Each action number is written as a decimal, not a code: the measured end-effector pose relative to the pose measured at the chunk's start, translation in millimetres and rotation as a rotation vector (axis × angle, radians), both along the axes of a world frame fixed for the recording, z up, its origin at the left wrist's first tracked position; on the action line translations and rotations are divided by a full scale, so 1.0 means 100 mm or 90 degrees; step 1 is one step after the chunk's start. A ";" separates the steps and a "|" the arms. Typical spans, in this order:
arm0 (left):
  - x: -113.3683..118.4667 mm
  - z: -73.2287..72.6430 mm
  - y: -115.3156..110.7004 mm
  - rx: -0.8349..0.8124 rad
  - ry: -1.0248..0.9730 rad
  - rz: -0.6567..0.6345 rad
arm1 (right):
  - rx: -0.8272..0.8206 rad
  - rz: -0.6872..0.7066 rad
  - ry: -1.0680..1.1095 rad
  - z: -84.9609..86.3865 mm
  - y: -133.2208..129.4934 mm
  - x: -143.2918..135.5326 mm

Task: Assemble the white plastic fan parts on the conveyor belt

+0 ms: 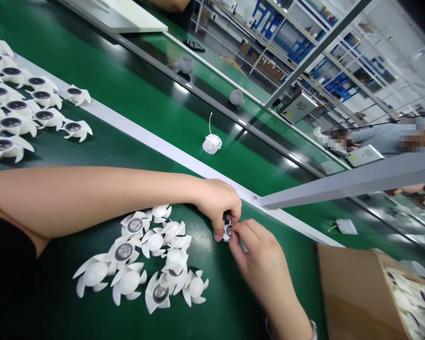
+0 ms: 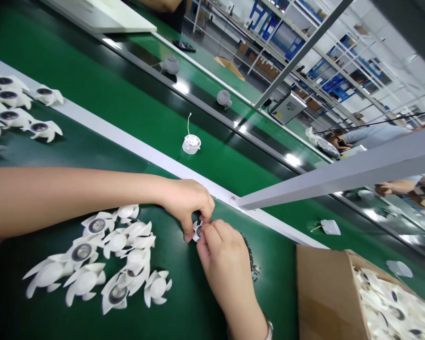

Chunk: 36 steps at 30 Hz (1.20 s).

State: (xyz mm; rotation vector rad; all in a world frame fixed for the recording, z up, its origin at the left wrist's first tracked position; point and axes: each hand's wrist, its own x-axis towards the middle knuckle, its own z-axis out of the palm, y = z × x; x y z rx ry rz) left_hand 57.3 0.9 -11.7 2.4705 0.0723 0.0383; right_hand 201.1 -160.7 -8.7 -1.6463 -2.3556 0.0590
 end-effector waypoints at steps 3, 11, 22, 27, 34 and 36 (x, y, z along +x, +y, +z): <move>0.01 -0.02 0.01 -0.005 -0.002 -0.002 | 0.038 -0.004 -0.071 0.02 -0.03 -0.05; 0.01 0.00 0.01 -0.025 0.018 0.004 | 0.141 0.044 -0.205 0.07 -0.11 -0.18; 0.01 -0.06 0.06 -0.038 -0.020 -0.004 | 0.251 -0.235 -0.009 0.13 -0.02 0.77; 0.00 -0.08 0.07 -0.051 -0.029 -0.005 | 0.149 -0.613 -0.015 -0.23 0.13 1.68; -0.01 -0.08 0.06 -0.043 -0.030 -0.005 | 0.055 -0.671 -0.040 -0.64 0.34 1.98; -0.01 -0.07 0.06 -0.040 -0.029 -0.002 | 0.052 -0.685 -0.041 -0.63 0.39 2.00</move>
